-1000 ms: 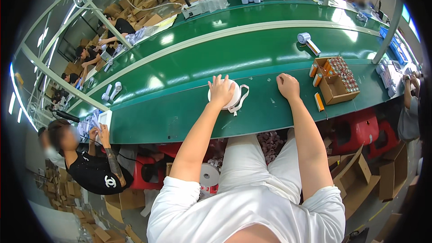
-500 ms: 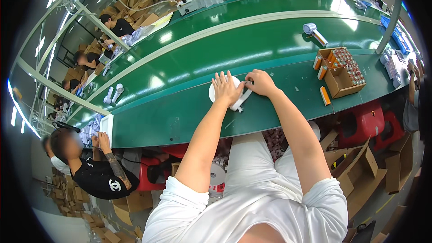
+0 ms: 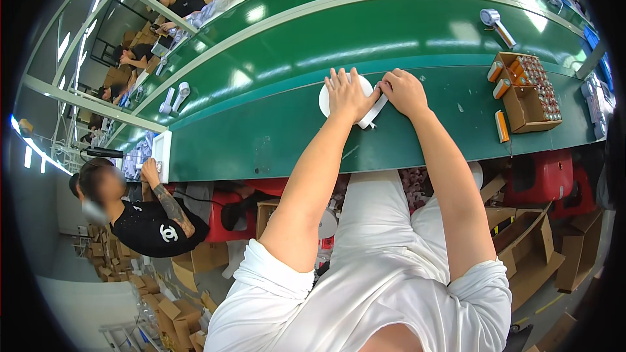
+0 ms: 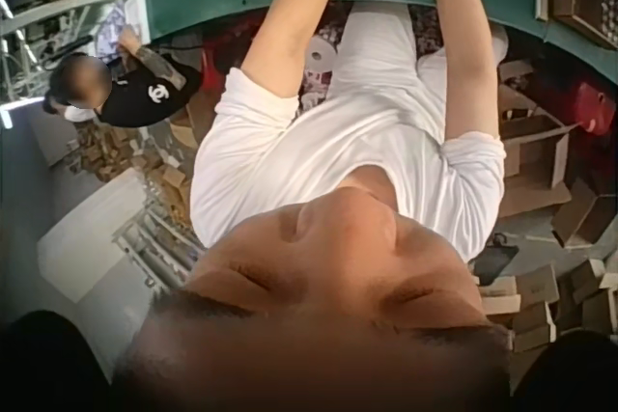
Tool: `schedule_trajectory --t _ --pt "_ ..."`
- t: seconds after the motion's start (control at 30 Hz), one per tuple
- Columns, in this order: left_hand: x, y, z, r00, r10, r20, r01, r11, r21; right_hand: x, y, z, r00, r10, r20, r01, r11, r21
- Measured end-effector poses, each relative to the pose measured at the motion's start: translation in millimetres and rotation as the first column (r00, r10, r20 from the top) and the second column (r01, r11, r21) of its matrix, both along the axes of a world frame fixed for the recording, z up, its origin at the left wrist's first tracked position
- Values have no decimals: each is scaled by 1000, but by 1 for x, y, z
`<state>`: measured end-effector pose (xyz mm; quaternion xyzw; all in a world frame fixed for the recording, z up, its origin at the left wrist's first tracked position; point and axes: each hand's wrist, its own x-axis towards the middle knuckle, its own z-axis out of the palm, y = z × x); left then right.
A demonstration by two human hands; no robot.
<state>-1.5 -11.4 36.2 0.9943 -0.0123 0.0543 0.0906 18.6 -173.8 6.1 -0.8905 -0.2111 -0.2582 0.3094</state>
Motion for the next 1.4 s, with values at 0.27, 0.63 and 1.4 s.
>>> schedule_trajectory --t 0.27,0.63,1.4 --pt "2 -1 -6 999 21 39 -20 1000 -4 -3 -3 3 1000 -1 -7 1 1000 -6" --pt "0 0 -7 951 -114 288 83 990 117 2 2 8 984 -17 -180 8 999 -51" --pt "-305 -156 113 205 -971 119 782 236 576 -1 4 1 993 -66 -99 55 992 -109"
